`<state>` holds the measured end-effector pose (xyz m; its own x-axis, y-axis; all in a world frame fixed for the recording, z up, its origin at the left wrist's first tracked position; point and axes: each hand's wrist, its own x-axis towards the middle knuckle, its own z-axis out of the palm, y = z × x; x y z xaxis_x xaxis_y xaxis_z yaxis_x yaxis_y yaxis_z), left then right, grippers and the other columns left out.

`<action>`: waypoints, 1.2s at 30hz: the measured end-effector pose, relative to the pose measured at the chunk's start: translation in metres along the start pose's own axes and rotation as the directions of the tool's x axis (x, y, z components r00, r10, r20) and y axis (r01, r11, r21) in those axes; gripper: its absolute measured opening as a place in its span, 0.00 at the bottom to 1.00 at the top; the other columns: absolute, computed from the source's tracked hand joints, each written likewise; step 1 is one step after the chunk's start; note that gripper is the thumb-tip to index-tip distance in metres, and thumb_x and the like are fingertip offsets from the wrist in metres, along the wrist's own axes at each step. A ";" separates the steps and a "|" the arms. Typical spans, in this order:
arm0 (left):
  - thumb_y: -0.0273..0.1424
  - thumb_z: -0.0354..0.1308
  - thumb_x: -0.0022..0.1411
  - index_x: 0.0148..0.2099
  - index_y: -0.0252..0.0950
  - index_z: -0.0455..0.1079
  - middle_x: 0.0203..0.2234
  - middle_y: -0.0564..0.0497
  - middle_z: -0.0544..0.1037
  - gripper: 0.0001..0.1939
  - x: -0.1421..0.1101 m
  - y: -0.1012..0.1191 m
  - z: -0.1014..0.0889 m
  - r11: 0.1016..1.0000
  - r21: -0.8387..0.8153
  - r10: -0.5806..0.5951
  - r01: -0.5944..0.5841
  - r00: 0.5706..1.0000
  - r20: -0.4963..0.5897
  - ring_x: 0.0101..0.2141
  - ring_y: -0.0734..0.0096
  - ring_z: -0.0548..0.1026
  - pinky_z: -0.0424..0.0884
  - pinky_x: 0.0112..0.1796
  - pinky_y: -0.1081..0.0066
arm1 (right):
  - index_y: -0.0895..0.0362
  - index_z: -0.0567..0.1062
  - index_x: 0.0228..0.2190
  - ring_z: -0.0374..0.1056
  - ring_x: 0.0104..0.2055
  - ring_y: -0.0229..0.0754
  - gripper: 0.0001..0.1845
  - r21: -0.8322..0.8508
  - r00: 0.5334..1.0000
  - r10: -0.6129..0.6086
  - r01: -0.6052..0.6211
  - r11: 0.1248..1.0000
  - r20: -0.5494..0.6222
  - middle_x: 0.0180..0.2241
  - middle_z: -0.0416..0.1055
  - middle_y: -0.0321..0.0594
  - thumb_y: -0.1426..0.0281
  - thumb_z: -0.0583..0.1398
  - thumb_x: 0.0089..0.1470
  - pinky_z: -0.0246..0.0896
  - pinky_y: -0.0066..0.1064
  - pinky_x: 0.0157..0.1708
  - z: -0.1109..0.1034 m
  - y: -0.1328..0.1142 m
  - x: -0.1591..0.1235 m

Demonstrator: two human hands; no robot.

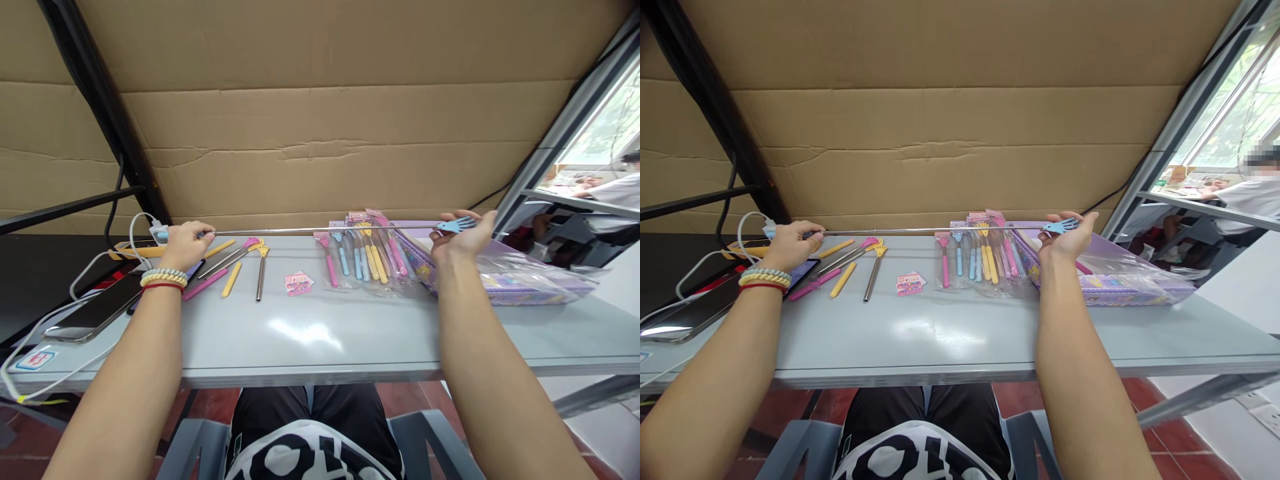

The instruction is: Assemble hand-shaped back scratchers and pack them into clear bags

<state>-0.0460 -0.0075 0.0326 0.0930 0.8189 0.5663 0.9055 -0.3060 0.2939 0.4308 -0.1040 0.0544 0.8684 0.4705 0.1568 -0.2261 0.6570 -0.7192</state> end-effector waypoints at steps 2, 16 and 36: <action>0.36 0.48 0.53 0.38 0.37 0.74 0.39 0.47 0.79 0.16 0.000 0.002 -0.001 1.000 -0.008 0.010 -0.010 1.000 0.022 0.41 0.59 0.74 0.65 0.46 0.63 | 0.56 0.62 0.22 0.59 0.14 0.33 0.26 0.021 0.999 0.013 -0.012 1.000 -0.052 0.17 0.64 0.36 0.59 0.37 0.65 0.42 0.27 0.16 -0.001 -0.002 0.002; 0.30 0.44 0.62 0.38 0.35 0.73 0.33 0.47 0.80 0.15 -0.054 0.152 0.037 0.897 0.104 0.419 -0.430 0.901 0.112 0.33 0.62 0.76 0.59 0.28 0.67 | 0.53 0.58 0.30 0.55 0.11 0.33 0.20 -0.218 0.650 0.166 0.000 0.976 0.742 0.15 0.64 0.28 0.51 0.58 0.48 0.42 0.24 0.11 0.044 0.079 -0.139; 0.31 0.42 0.66 0.39 0.33 0.70 0.34 0.42 0.78 0.15 -0.065 0.162 0.048 0.909 0.154 0.354 -0.387 0.913 0.204 0.32 0.59 0.76 0.57 0.26 0.68 | 0.53 0.56 0.39 0.59 0.13 0.32 0.25 -0.391 0.338 0.383 -0.049 0.919 0.860 0.24 0.73 0.29 0.64 0.63 0.42 0.48 0.20 0.10 0.035 0.083 -0.128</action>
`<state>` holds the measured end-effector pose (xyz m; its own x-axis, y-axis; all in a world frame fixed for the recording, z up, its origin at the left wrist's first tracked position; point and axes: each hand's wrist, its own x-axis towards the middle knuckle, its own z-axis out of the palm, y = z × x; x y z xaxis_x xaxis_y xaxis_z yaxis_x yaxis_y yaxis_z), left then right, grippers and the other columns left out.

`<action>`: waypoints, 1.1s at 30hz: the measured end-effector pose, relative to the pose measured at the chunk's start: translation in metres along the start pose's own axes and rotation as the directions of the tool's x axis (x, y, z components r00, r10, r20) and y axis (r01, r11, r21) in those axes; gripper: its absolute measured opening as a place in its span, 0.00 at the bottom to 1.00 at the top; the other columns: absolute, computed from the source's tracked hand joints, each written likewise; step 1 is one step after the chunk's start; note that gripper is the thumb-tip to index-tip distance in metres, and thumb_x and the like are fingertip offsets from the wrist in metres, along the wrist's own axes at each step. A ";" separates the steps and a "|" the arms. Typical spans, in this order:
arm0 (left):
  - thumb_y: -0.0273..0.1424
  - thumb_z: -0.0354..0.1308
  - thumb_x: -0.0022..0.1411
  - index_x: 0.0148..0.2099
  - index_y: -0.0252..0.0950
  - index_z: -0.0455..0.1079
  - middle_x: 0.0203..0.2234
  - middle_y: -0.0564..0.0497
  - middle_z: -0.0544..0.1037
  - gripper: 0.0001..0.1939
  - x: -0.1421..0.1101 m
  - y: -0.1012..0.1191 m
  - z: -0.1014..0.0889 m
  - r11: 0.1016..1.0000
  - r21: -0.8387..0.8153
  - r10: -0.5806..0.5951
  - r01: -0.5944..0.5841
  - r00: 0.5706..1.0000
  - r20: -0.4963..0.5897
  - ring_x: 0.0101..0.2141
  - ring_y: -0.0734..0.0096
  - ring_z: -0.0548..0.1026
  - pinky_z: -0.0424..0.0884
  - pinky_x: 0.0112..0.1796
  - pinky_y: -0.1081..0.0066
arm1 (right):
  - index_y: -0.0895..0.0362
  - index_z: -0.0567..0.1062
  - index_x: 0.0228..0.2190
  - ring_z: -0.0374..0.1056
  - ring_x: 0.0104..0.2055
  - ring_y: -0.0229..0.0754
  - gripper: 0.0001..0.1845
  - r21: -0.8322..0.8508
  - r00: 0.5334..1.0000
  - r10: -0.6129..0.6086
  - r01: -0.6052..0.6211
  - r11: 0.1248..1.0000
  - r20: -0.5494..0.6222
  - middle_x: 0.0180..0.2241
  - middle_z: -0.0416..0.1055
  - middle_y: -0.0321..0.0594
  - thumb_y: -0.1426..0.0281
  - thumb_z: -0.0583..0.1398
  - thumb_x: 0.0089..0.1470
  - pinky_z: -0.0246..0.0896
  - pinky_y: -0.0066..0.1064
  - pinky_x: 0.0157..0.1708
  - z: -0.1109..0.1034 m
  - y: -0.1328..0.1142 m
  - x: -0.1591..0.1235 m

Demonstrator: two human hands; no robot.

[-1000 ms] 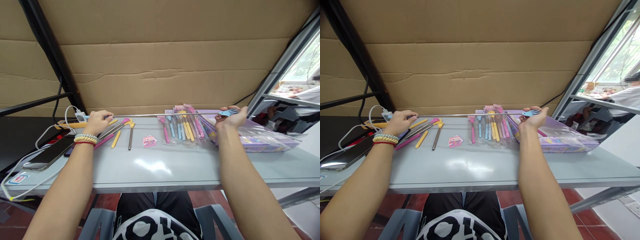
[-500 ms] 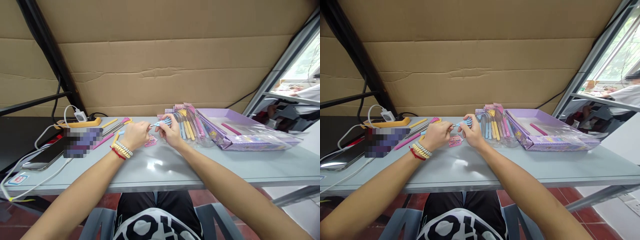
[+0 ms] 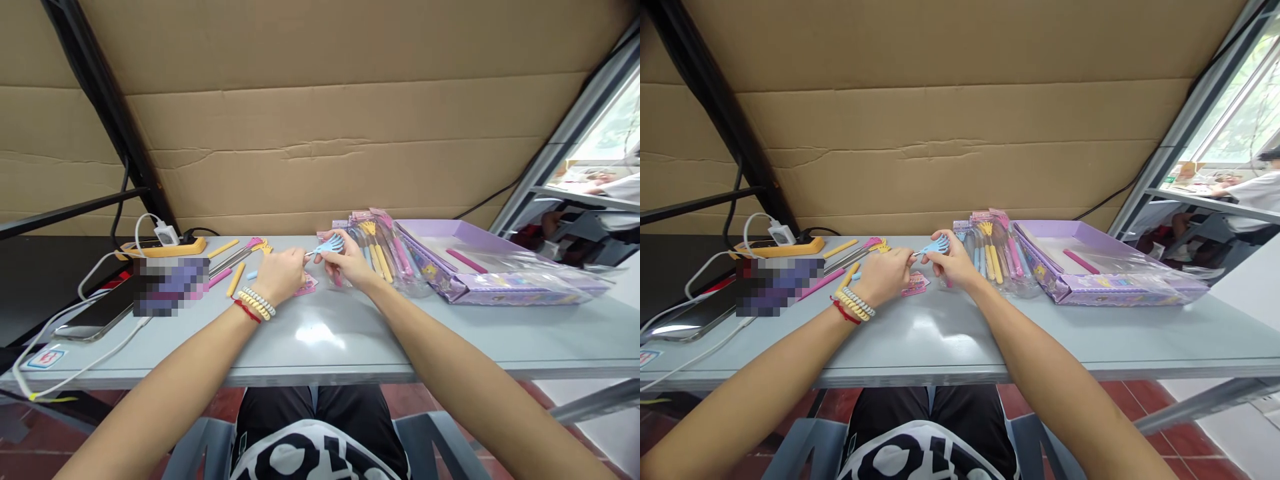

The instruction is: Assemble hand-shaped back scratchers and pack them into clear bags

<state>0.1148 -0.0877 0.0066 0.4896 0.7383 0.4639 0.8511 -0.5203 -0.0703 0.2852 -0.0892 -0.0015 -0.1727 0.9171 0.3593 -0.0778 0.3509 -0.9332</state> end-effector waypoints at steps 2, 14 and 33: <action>0.33 0.39 0.68 0.40 0.34 0.69 0.35 0.43 0.78 0.17 0.002 -0.001 -0.001 0.999 -0.046 0.015 -0.015 1.000 0.005 0.33 0.61 0.76 0.58 0.27 0.68 | 0.53 0.56 0.39 0.61 0.14 0.32 0.27 0.040 1.000 0.017 -0.018 0.999 0.024 0.25 0.74 0.31 0.62 0.64 0.42 0.48 0.20 0.09 -0.005 0.000 0.003; 0.44 0.36 0.69 0.33 0.37 0.65 0.21 0.50 0.72 0.23 0.004 -0.019 -0.005 0.955 -0.297 0.030 -0.015 0.998 0.046 0.23 0.67 0.69 0.53 0.25 0.70 | 0.55 0.64 0.38 0.61 0.15 0.32 0.27 0.229 1.000 0.030 -0.030 0.973 0.004 0.23 0.72 0.30 0.59 0.68 0.40 0.52 0.22 0.09 -0.015 -0.008 0.001; 0.41 0.41 0.68 0.40 0.37 0.67 0.25 0.50 0.75 0.18 0.000 -0.021 -0.004 0.910 -0.374 0.226 -0.178 0.970 0.089 0.25 0.68 0.71 0.59 0.27 0.71 | 0.59 0.70 0.31 0.58 0.15 0.30 0.25 -0.130 0.989 0.048 -0.030 0.991 0.138 0.20 0.68 0.33 0.49 0.64 0.44 0.46 0.23 0.11 0.004 -0.009 -0.006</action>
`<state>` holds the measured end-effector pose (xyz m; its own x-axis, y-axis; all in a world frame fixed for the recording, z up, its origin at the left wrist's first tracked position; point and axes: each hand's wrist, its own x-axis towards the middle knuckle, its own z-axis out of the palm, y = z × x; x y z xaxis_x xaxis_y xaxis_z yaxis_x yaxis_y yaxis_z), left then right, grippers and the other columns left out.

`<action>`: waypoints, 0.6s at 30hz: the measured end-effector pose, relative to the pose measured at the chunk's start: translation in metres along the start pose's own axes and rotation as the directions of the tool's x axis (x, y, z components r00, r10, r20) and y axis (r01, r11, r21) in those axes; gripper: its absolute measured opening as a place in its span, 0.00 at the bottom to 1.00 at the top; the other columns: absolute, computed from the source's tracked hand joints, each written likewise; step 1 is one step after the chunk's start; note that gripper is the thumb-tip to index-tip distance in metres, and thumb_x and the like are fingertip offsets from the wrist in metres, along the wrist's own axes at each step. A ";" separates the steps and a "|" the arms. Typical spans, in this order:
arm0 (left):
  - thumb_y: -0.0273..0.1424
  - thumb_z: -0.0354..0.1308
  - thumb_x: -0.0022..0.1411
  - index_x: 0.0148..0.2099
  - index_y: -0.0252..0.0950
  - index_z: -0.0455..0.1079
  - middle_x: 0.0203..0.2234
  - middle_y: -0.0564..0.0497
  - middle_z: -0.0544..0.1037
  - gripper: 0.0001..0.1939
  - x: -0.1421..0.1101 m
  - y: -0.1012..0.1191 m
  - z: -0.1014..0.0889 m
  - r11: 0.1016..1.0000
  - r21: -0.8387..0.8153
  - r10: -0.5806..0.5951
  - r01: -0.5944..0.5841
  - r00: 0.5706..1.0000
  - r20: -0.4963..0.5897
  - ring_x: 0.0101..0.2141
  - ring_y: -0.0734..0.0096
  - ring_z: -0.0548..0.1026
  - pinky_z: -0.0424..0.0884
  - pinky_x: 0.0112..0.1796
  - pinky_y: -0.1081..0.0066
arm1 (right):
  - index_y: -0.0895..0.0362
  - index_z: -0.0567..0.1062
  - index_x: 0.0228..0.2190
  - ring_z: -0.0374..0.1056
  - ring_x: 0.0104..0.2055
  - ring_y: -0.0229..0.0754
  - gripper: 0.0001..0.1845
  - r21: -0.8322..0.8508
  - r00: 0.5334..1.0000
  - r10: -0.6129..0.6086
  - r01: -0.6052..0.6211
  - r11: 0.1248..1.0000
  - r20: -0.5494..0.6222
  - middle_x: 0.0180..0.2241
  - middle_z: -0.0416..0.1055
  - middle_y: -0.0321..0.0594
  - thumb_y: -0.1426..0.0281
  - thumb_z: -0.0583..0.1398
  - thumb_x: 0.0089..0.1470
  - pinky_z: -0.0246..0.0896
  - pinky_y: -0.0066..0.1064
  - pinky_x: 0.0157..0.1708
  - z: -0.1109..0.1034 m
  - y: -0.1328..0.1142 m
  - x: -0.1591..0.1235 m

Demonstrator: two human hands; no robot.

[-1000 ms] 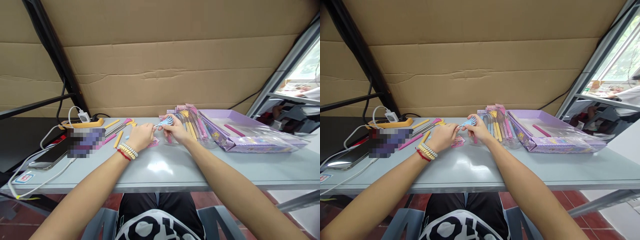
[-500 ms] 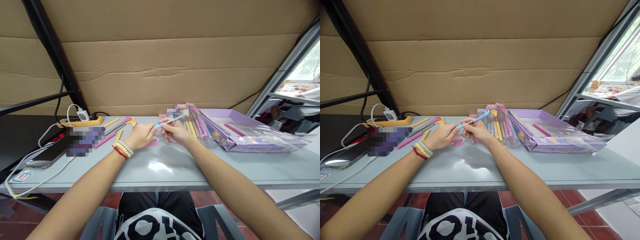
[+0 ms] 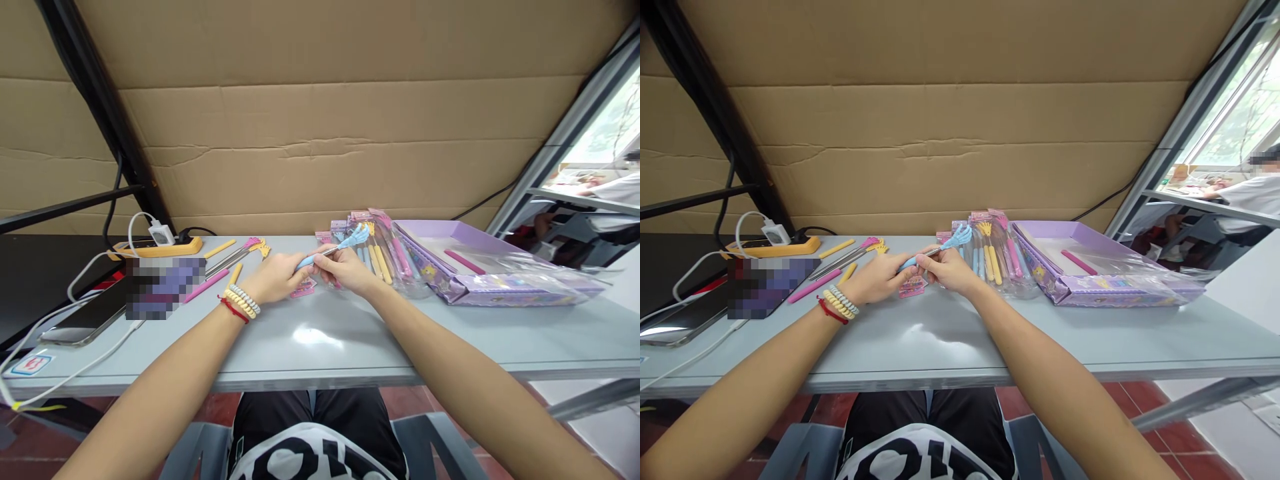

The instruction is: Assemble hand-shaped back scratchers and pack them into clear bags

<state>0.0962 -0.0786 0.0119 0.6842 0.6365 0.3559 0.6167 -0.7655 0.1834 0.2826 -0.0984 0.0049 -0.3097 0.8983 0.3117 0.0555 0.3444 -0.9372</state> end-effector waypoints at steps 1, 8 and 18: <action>0.41 0.41 0.67 0.40 0.37 0.67 0.25 0.50 0.75 0.18 0.000 -0.001 0.001 1.000 0.015 -0.005 0.005 1.000 0.003 0.25 0.68 0.71 0.59 0.27 0.71 | 0.59 0.70 0.29 0.57 0.15 0.30 0.26 -0.018 1.000 -0.011 0.011 1.000 -0.007 0.19 0.67 0.32 0.48 0.63 0.44 0.46 0.23 0.12 0.001 -0.001 0.000; 0.44 0.40 0.67 0.32 0.37 0.63 0.19 0.52 0.70 0.20 0.000 0.003 -0.003 1.000 0.026 0.011 -0.012 1.000 0.027 0.21 0.71 0.66 0.54 0.25 0.71 | 0.59 0.69 0.19 0.52 0.11 0.29 0.31 -0.127 0.992 -0.011 -0.006 0.992 -0.129 0.12 0.61 0.34 0.43 0.57 0.49 0.45 0.25 0.11 -0.004 0.000 0.000; 0.46 0.42 0.66 0.28 0.37 0.63 0.19 0.51 0.71 0.22 0.000 0.000 0.001 0.996 0.081 0.043 -0.044 0.999 0.020 0.20 0.71 0.65 0.53 0.24 0.70 | 0.60 0.69 0.19 0.56 0.15 0.32 0.32 -0.287 1.000 -0.005 0.008 0.958 0.012 0.14 0.62 0.35 0.42 0.56 0.49 0.51 0.25 0.16 0.000 0.001 0.000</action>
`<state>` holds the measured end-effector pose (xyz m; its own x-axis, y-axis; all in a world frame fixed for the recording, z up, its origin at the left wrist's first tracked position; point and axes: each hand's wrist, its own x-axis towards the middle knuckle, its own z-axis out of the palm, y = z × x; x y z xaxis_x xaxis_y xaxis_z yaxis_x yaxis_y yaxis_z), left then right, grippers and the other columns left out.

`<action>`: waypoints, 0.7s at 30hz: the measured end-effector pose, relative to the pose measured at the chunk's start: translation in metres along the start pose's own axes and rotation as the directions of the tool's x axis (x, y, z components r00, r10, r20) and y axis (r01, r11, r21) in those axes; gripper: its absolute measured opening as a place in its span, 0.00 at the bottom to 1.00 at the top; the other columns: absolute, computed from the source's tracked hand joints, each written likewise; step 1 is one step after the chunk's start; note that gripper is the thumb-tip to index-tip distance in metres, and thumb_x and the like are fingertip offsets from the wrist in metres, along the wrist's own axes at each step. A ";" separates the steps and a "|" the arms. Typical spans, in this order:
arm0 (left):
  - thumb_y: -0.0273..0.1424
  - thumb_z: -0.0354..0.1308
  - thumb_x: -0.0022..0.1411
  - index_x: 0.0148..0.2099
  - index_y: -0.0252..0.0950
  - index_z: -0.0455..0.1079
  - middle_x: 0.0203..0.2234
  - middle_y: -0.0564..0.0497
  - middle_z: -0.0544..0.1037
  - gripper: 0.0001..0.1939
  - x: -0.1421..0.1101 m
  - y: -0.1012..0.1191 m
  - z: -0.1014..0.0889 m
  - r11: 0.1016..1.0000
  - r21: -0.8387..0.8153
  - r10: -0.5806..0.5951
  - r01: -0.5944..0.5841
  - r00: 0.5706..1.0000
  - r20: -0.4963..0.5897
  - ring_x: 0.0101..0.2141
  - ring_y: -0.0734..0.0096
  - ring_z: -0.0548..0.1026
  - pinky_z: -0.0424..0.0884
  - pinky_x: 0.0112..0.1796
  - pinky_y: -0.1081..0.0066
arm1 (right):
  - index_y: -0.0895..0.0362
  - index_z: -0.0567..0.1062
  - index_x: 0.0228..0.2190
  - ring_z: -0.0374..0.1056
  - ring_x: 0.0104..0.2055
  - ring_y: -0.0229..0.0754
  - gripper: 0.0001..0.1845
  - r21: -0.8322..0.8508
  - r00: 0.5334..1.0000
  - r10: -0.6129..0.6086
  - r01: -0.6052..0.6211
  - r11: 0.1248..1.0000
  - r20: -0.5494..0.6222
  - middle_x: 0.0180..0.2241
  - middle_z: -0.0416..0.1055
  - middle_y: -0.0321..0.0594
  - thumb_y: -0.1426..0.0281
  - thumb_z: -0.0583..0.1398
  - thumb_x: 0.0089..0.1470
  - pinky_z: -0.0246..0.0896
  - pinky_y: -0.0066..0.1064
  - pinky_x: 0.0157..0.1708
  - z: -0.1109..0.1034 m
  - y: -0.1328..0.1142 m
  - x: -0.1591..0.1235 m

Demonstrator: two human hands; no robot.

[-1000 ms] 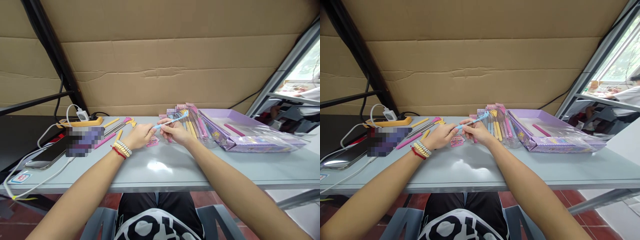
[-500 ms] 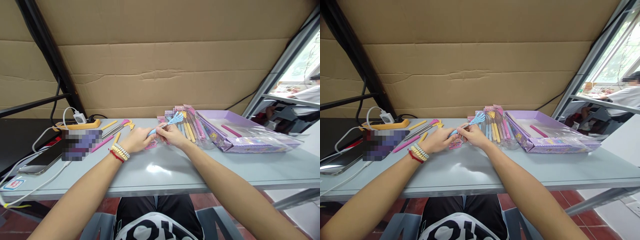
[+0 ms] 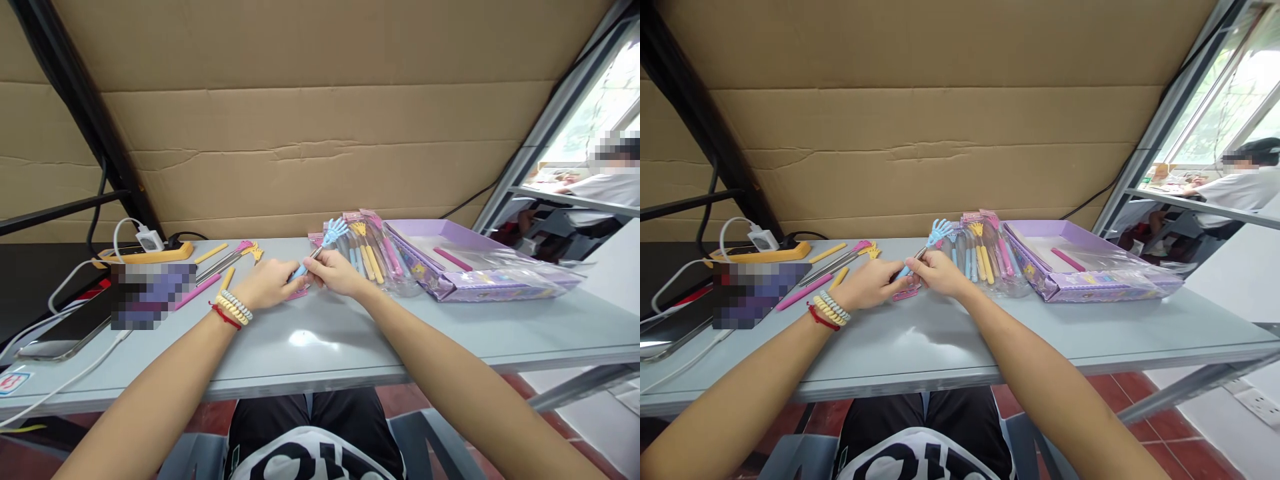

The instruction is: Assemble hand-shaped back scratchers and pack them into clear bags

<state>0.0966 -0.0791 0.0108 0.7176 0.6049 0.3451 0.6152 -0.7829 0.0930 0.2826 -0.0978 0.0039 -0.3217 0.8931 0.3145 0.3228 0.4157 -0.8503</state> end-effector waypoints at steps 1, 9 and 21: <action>0.46 0.42 0.66 0.28 0.37 0.63 0.20 0.51 0.71 0.22 0.000 -0.001 0.001 1.000 -0.007 0.003 -0.003 1.000 -0.004 0.20 0.71 0.65 0.54 0.25 0.71 | 0.60 0.69 0.20 0.57 0.16 0.32 0.32 0.000 1.000 -0.006 0.006 1.000 0.013 0.15 0.64 0.36 0.42 0.56 0.49 0.52 0.25 0.17 0.002 0.001 0.000; 0.42 0.43 0.66 0.26 0.37 0.60 0.18 0.52 0.69 0.19 -0.001 -0.001 -0.001 0.999 -0.031 0.008 -0.009 0.999 -0.047 0.19 0.73 0.62 0.52 0.24 0.71 | 0.59 0.68 0.20 0.55 0.20 0.33 0.27 -0.308 0.992 -0.114 0.124 0.943 0.050 0.17 0.61 0.35 0.52 0.50 0.59 0.48 0.26 0.22 0.000 0.004 -0.002; 0.38 0.48 0.62 0.23 0.36 0.58 0.15 0.54 0.64 0.17 -0.002 -0.001 -0.005 0.998 -0.047 0.039 -0.042 0.996 -0.081 0.18 0.76 0.59 0.49 0.24 0.72 | 0.61 0.72 0.24 0.53 0.21 0.31 0.22 -0.494 0.991 -0.105 0.133 0.859 0.084 0.18 0.61 0.34 0.58 0.53 0.60 0.46 0.25 0.24 -0.002 0.001 -0.005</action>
<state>0.0930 -0.0805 0.0141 0.7119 0.5604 0.4232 0.5682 -0.8138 0.1218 0.2862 -0.1017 0.0018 -0.4276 0.8269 0.3652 0.6744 0.5608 -0.4803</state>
